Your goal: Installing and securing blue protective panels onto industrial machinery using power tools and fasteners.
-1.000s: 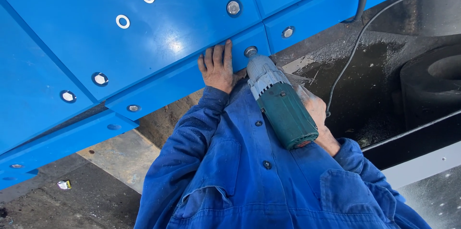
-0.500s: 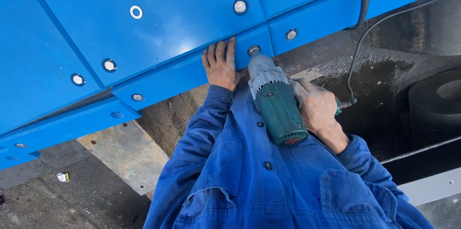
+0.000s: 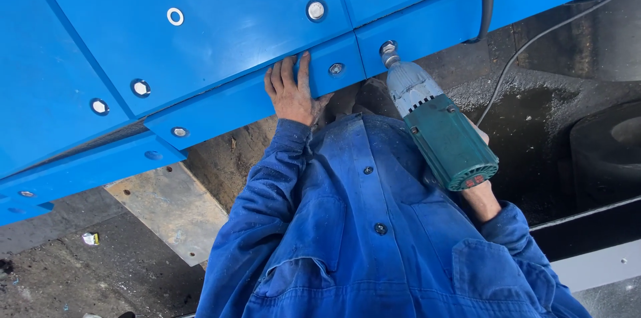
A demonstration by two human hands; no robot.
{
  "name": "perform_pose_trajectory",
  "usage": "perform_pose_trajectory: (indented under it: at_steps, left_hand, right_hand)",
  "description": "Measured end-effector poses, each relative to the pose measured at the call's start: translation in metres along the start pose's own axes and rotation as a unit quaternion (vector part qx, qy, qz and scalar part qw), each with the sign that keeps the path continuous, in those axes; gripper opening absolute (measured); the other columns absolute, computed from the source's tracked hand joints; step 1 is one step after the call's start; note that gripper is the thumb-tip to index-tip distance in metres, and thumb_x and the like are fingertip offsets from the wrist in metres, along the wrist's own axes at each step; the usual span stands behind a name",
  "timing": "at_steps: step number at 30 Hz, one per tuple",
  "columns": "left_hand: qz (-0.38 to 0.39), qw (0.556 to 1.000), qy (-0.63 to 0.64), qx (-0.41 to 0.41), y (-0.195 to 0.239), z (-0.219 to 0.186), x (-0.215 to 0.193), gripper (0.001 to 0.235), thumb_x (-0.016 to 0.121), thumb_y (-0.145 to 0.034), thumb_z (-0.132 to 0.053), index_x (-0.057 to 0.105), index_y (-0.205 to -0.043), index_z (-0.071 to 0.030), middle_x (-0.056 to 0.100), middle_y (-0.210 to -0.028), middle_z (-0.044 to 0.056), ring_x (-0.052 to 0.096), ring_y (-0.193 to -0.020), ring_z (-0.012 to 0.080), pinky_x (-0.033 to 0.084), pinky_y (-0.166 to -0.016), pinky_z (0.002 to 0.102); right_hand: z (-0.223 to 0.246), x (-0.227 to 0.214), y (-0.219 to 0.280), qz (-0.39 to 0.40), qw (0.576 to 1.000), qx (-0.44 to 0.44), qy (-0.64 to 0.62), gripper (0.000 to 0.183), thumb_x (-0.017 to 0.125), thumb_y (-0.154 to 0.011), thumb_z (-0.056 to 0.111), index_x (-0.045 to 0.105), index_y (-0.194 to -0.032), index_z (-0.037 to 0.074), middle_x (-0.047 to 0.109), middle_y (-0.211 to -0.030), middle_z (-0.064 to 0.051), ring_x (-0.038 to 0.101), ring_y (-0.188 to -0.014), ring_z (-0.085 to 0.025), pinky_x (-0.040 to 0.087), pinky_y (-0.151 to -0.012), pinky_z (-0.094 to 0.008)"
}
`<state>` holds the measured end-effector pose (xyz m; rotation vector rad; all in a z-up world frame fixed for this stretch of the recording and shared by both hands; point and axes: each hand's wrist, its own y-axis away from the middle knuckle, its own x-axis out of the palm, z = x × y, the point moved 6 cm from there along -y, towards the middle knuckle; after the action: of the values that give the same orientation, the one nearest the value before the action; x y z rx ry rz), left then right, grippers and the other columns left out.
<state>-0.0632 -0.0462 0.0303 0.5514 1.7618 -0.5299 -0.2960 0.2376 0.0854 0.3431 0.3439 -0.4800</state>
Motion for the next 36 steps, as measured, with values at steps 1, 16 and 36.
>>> perform_pose_trajectory:
  at_steps: [1,16,36]
  left_hand:
    - [0.002,1.0,0.001,0.0,0.0,-0.001,0.0,0.109,0.09,-0.068,-0.068,0.044,-0.154,-0.021,0.046,-0.144,0.017,0.04,-0.139,0.0408,0.022,-0.121,0.065]
    - [0.016,1.0,0.02,-0.016,0.0,-0.001,0.008,0.109,0.091,-0.069,-0.065,0.041,-0.155,-0.02,0.044,-0.147,0.019,0.037,-0.14,0.0431,0.017,-0.122,0.068]
    - [0.052,0.983,0.107,0.139,-0.06,-0.106,0.023,0.097,0.091,-0.077,-0.049,0.042,-0.16,-0.036,0.043,-0.157,0.002,0.036,-0.151,0.0316,0.02,-0.127,0.06]
  right_hand:
    - [-0.006,-0.001,0.0,-0.005,0.999,-0.025,0.033,0.039,0.075,-0.089,0.02,0.064,-0.118,-0.003,0.069,-0.105,-0.01,0.069,-0.092,-0.018,0.057,-0.081,-0.03]
    - [0.043,-0.026,-0.049,0.05,0.979,-0.023,0.195,0.026,0.066,-0.091,0.014,0.066,-0.115,0.004,0.067,-0.107,-0.012,0.07,-0.088,-0.03,0.056,-0.073,-0.038]
    - [0.03,-0.021,-0.074,0.17,0.902,-0.091,0.387,0.042,0.072,-0.079,0.027,0.066,-0.117,0.01,0.067,-0.105,-0.009,0.068,-0.088,-0.032,0.055,-0.075,-0.046]
